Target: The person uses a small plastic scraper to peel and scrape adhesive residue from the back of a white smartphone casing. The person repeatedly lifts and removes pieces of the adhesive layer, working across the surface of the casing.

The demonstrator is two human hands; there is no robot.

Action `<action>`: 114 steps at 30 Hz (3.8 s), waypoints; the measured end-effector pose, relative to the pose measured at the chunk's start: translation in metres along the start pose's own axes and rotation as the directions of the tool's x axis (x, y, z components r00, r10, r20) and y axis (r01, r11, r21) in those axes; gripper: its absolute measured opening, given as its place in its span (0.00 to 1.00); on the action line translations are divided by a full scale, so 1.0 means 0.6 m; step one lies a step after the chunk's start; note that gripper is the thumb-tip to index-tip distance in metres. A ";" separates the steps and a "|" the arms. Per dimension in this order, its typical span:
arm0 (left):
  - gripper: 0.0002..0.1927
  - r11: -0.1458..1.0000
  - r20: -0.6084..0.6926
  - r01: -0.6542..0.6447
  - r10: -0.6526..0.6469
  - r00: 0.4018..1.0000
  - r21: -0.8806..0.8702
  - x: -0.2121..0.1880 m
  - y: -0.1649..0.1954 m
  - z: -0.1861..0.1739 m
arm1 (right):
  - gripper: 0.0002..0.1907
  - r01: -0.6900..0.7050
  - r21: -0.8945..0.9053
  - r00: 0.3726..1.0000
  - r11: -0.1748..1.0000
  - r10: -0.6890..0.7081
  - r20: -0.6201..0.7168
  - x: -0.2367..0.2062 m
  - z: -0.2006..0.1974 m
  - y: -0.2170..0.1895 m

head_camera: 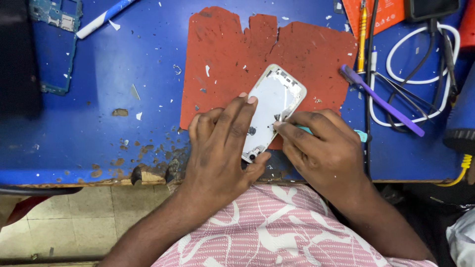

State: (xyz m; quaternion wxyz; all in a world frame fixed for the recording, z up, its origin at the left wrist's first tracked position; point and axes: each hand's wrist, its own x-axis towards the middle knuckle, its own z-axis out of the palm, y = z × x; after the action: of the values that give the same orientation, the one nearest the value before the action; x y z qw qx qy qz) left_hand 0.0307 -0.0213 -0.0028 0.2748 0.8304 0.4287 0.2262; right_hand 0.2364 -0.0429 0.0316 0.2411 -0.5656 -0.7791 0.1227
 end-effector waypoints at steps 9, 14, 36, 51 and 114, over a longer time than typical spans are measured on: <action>0.47 1.000 0.029 -0.008 0.008 1.000 -0.016 0.000 0.000 -0.006 | 0.14 -0.017 -0.033 0.999 0.999 0.018 0.047 0.001 -0.008 -0.010; 0.46 1.000 0.029 -0.013 0.013 1.000 -0.014 -0.001 0.001 -0.009 | 0.15 -0.025 0.005 1.000 1.000 0.025 0.017 -0.005 -0.002 -0.009; 0.43 1.000 0.020 -0.010 0.010 1.000 0.004 -0.006 -0.006 0.002 | 0.17 -0.086 0.040 0.994 0.995 0.089 -0.059 -0.023 0.020 -0.015; 0.42 1.000 0.055 -0.011 0.009 0.998 0.027 -0.004 -0.006 -0.002 | 0.14 -0.091 0.044 0.992 0.995 0.094 -0.084 -0.019 0.016 -0.013; 0.43 0.995 -0.024 -0.034 0.037 0.999 0.091 -0.003 0.009 -0.008 | 0.12 -0.144 0.048 0.962 0.988 0.151 -0.226 -0.048 -0.001 0.025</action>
State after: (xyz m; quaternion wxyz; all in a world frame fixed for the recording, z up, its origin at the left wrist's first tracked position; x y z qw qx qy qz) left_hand 0.0301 -0.0242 0.0038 0.2274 0.8464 0.4272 0.2222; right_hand 0.2561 -0.0654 0.0183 0.3281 -0.6287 -0.6998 0.0864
